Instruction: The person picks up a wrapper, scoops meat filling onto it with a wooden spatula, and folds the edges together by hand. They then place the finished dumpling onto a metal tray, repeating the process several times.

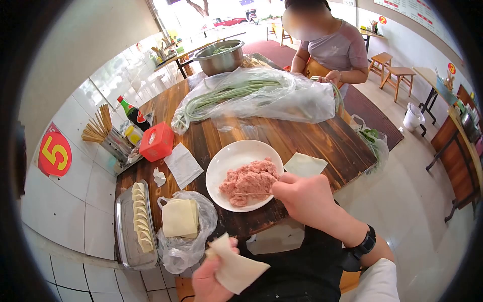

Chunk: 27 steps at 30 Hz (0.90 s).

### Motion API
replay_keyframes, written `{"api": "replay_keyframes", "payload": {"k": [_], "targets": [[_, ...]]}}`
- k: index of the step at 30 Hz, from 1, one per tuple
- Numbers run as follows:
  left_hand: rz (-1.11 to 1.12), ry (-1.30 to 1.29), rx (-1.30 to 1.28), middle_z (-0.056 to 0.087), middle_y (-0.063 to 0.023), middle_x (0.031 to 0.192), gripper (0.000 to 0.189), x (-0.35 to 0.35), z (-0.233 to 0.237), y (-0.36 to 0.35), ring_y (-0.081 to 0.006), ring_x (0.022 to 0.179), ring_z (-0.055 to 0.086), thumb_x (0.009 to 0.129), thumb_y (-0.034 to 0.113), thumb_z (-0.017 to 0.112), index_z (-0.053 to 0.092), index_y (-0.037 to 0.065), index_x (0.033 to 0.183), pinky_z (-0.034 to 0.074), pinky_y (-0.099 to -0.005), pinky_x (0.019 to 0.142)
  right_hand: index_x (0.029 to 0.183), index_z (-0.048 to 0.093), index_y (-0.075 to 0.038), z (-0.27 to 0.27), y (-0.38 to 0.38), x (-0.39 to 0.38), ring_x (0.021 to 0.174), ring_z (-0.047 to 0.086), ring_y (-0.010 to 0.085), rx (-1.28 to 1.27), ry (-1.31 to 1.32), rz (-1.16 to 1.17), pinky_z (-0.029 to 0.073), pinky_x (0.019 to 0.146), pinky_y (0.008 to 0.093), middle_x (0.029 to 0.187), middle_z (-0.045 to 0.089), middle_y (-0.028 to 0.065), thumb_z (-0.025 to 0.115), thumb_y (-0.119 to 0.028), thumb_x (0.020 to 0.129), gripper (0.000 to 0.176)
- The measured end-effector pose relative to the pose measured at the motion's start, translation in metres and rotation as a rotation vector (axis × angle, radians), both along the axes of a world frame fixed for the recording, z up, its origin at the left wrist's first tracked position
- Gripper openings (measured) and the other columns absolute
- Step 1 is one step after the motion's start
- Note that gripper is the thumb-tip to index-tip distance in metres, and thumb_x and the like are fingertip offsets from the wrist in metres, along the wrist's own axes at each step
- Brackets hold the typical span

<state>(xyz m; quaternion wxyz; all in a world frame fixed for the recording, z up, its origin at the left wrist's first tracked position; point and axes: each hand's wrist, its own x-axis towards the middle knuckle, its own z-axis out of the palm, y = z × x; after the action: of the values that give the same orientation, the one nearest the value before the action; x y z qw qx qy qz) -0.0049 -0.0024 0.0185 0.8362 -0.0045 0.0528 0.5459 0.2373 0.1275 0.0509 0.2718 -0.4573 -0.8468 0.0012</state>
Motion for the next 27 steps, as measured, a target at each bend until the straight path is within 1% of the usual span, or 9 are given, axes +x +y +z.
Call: {"api": "replay_keyframes", "payload": {"k": [1, 4, 6, 10, 15, 19, 23, 25, 27], "targets": [[-0.055, -0.061, -0.03, 0.051, -0.0203, 0.145, 0.053, 0.007, -0.005, 0.0, -0.034, 0.135, 0.049, 0.1, 0.016, 0.054, 0.04, -0.004, 0.147, 0.033, -0.0506, 0.118, 0.079, 0.065, -0.013, 0.002, 0.002, -0.001, 0.063, 0.065, 0.027, 0.065, 0.021, 0.053, 0.05, 0.053, 0.0367, 0.079, 0.064, 0.0014, 0.07, -0.012, 0.077, 0.005], [-0.173, 0.187, -0.187, 0.036, -0.014, 0.157, 0.056, 0.014, -0.037, -0.004, -0.0343, 0.143, 0.038, 0.105, 0.024, 0.045, 0.026, 0.004, 0.154, 0.029, -0.0582, 0.119, 0.079, 0.059, -0.013, -0.005, 0.013, -0.012, 0.066, 0.066, 0.0251, 0.103, -0.171, 0.172, 0.05, 0.053, 0.0372, 0.083, 0.062, 0.0009, 0.067, -0.01, 0.075, 0.009], [-0.21, -0.192, -0.184, 0.035, -0.0149, 0.157, 0.055, 0.017, -0.04, -0.002, -0.0331, 0.144, 0.037, 0.106, 0.024, 0.043, 0.026, 0.004, 0.154, 0.028, -0.0524, 0.121, 0.078, 0.059, -0.013, -0.014, 0.022, -0.015, 0.066, 0.066, 0.0254, 0.087, -0.141, 0.135, 0.05, 0.053, 0.0373, 0.082, 0.062, 0.0009, 0.067, -0.01, 0.075, 0.009], [-0.137, -0.195, -0.166, 0.037, -0.0161, 0.156, 0.058, 0.012, -0.039, -0.001, -0.0341, 0.143, 0.039, 0.104, 0.02, 0.048, 0.025, 0.004, 0.154, 0.028, -0.0528, 0.121, 0.075, 0.058, -0.012, -0.016, 0.024, -0.012, 0.064, 0.065, 0.0272, 0.019, 0.012, 0.074, 0.049, 0.052, 0.038, 0.078, 0.061, 0.0018, 0.066, -0.008, 0.075, 0.008], [-0.074, 0.306, -0.019, 0.044, -0.0181, 0.148, 0.069, 0.006, -0.03, 0.002, -0.0343, 0.139, 0.044, 0.088, 0.004, 0.054, 0.029, 0.002, 0.152, 0.035, -0.0499, 0.118, 0.075, 0.058, -0.012, -0.015, 0.022, -0.007, 0.063, 0.064, 0.0281, 0.049, -0.047, 0.097, 0.048, 0.051, 0.0384, 0.077, 0.061, 0.0022, 0.066, -0.009, 0.077, 0.008], [-0.031, 0.432, -0.07, 0.049, -0.0192, 0.145, 0.067, 0.0, -0.032, 0.006, -0.0325, 0.131, 0.052, 0.087, 0.007, 0.055, 0.034, -0.001, 0.15, 0.04, -0.0486, 0.114, 0.075, 0.058, -0.011, -0.001, 0.017, 0.001, 0.062, 0.063, 0.0277, 0.014, -0.07, 0.12, 0.048, 0.051, 0.0386, 0.077, 0.061, 0.0018, 0.065, -0.009, 0.078, 0.008], [-0.031, 0.363, -0.206, 0.05, -0.0204, 0.144, 0.058, -0.002, -0.038, 0.008, -0.034, 0.132, 0.052, 0.092, 0.008, 0.052, 0.037, -0.003, 0.147, 0.037, -0.0522, 0.115, 0.075, 0.058, -0.011, 0.002, 0.011, -0.002, 0.062, 0.063, 0.0274, 0.059, -0.056, 0.095, 0.048, 0.051, 0.0387, 0.077, 0.061, 0.0015, 0.065, -0.009, 0.079, 0.008], [-0.035, 0.329, -0.306, 0.051, -0.0195, 0.143, 0.051, -0.001, -0.035, 0.009, -0.0343, 0.131, 0.053, 0.098, 0.013, 0.051, 0.039, -0.002, 0.145, 0.038, -0.0533, 0.115, 0.078, 0.065, -0.012, -0.007, 0.011, 0.001, 0.061, 0.063, 0.0276, -0.008, -0.099, 0.088, 0.048, 0.052, 0.0362, 0.075, 0.063, 0.0032, 0.071, -0.009, 0.079, 0.006], [-0.064, 0.266, -0.204, 0.054, -0.0169, 0.14, 0.045, -0.006, -0.048, 0.007, -0.0342, 0.129, 0.054, 0.103, 0.021, 0.051, 0.043, 0.0, 0.142, 0.039, -0.0538, 0.114, 0.078, 0.066, -0.012, 0.0, 0.007, 0.002, 0.061, 0.064, 0.0276, -0.002, -0.056, 0.068, 0.049, 0.052, 0.0362, 0.074, 0.063, 0.0035, 0.071, -0.009, 0.079, 0.006]]}}
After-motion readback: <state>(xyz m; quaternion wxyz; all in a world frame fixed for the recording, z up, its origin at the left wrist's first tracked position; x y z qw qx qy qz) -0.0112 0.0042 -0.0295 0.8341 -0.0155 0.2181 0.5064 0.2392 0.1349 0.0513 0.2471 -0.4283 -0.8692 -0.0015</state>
